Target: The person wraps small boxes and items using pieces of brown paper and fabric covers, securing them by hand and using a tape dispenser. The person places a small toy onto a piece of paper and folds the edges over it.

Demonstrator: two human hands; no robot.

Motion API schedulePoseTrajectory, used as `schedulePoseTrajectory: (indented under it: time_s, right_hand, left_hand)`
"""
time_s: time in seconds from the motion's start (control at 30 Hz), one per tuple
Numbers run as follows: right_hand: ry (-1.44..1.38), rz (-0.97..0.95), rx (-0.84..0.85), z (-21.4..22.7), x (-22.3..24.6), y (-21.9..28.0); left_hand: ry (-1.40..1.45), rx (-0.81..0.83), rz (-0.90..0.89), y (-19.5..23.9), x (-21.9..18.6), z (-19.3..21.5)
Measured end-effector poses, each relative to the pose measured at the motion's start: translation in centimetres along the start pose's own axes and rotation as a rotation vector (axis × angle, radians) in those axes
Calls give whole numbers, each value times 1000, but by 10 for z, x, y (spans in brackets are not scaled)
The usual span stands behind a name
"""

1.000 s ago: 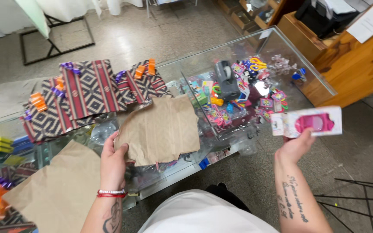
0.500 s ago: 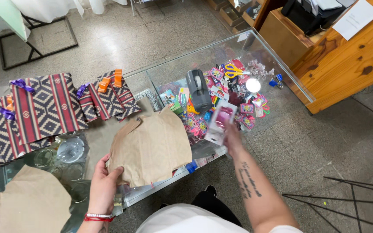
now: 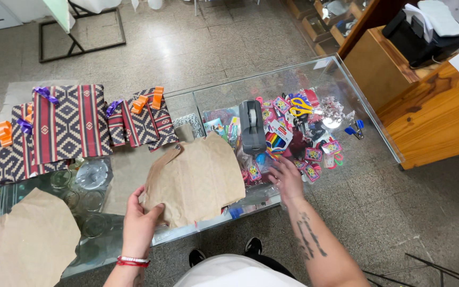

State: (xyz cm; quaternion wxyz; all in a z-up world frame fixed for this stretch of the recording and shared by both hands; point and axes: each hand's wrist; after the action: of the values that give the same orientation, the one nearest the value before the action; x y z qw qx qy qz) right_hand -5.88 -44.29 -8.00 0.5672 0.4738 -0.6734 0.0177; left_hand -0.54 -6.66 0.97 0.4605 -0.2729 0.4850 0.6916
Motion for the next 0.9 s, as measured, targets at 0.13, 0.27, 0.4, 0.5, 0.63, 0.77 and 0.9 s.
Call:
schedulePoseTrajectory:
  time_s: [0.13,0.27,0.4,0.5,0.63,0.77,0.9]
  right_hand:
    - [-55,-17,-349,41,16,27]
    - [-193,145,-641,87,23,26]
    - [74,775,-421,80,36,54]
    - [367,820,-54,30,50,75]
    - [851,385,242,-69,79,116]
    - [1040,408,283,-98,69,115]
    - [710,432,306,-98,42,95]
  left_hand:
    - [-218,-83,-50,2,-5,-7]
    - [-234,-126,-139,4,0,-12]
    - [-133,-199,-298,1,12,-18]
    - [-67,-193,-388,0,16,-22]
    - [276,-54,-566,18,5,-22]
    - [464,39,-627,28,10,-6]
    - [622,153,-625,24,27,13]
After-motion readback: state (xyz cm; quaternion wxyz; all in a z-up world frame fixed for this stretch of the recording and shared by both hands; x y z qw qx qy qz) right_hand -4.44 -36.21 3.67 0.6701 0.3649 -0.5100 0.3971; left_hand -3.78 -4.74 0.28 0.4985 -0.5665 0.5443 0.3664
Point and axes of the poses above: each hand's wrist, its own y-axis away from the middle knuckle, its own z-axis out of the back of the hand, x = y × z, and after that the axes turned 6 degrees about -y, right-handed
